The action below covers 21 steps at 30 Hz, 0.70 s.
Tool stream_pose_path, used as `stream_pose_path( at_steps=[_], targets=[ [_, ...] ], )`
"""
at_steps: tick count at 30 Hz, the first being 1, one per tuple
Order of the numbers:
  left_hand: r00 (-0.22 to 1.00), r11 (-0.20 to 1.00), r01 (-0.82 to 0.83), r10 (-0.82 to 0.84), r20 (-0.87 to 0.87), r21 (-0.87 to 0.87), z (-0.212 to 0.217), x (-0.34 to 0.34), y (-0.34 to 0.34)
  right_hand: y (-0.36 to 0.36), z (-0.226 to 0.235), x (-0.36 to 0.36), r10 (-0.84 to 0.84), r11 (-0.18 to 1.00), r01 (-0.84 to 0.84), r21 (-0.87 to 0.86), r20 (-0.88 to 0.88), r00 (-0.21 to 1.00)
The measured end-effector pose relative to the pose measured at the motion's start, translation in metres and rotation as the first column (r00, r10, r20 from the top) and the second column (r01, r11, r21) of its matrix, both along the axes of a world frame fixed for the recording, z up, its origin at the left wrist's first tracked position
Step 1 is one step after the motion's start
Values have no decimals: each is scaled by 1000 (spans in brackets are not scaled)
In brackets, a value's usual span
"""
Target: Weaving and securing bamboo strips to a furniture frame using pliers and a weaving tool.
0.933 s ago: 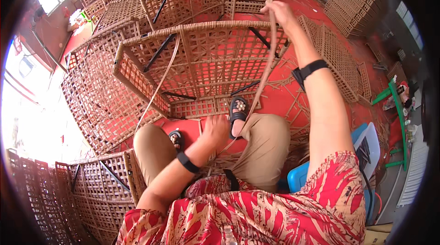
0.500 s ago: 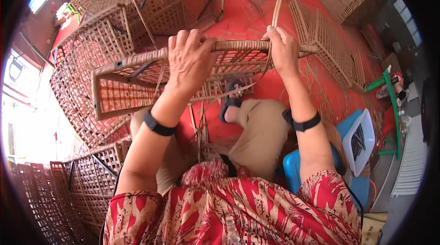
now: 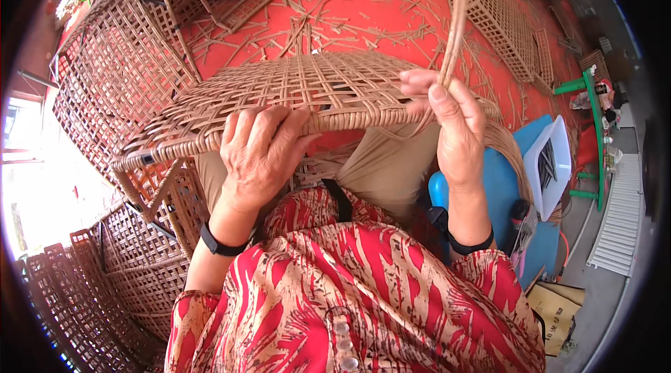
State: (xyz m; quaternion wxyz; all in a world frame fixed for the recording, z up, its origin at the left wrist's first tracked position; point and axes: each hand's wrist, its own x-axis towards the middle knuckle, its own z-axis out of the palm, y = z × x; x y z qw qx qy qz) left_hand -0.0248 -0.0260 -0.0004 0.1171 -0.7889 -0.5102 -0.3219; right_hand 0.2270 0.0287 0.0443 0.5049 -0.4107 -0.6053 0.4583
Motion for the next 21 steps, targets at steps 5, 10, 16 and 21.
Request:
stream_pose_path(
  at_steps=[5,10,16,21],
  targets=[
    [997,972,46,-31,70,-231,25,10,-6,-24,18,16,-60,995,63,-80,42,997],
    [968,998,67,-66,242,1,36,22,11,-36,19,17,30,965,-145,219,456,889],
    [948,945,267,-223,225,-189,38,25,31,-43,23,45,301,953,-298,-47,236,924],
    [910,878,379,-296,291,-291,45,25,35,-39,16,53,207,967,-177,-183,160,965]
  ],
)
